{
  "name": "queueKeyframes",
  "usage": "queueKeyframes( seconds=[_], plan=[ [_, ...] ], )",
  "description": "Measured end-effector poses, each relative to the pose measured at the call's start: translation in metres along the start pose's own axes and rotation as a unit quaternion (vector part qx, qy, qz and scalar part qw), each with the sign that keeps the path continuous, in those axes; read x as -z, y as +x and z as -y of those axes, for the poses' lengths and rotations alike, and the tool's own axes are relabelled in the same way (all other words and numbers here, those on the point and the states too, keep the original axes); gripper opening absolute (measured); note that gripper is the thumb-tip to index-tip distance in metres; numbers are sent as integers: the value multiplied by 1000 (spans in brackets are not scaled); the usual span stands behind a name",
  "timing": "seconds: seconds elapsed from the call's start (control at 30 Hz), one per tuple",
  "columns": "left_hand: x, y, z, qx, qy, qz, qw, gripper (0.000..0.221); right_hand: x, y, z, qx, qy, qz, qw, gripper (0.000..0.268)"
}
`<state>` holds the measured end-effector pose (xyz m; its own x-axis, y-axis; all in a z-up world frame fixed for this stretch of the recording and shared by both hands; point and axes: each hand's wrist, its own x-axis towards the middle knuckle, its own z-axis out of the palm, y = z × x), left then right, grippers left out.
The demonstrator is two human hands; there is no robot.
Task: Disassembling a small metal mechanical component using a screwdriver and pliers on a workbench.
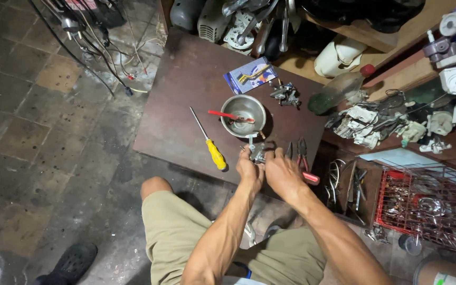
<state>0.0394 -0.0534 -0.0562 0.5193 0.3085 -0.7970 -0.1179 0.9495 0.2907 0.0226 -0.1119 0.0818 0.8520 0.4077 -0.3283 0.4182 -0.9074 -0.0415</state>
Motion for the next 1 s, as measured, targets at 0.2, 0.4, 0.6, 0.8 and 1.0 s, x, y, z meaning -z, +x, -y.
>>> queueKeyframes(
  seconds=[0.2,0.4,0.6,0.8,1.0],
  plan=[
    [1,-8,-8,-2,24,-30,999,24,-25,4,-10,80,-116,-157,977,24],
    [11,30,9,11,-40,-37,998,23,-34,5,-10,5,-21,-39,999,39],
    [-6,-13,-23,50,-85,-7,995,23,-30,-6,-5,82,-107,-170,976,35],
    [7,9,-30,79,-104,32,991,27,-30,-26,-17,0,130,-152,980,18],
    [11,11,-35,87,-110,50,989,27,-13,-46,8,-206,716,-118,657,30]
  ],
)
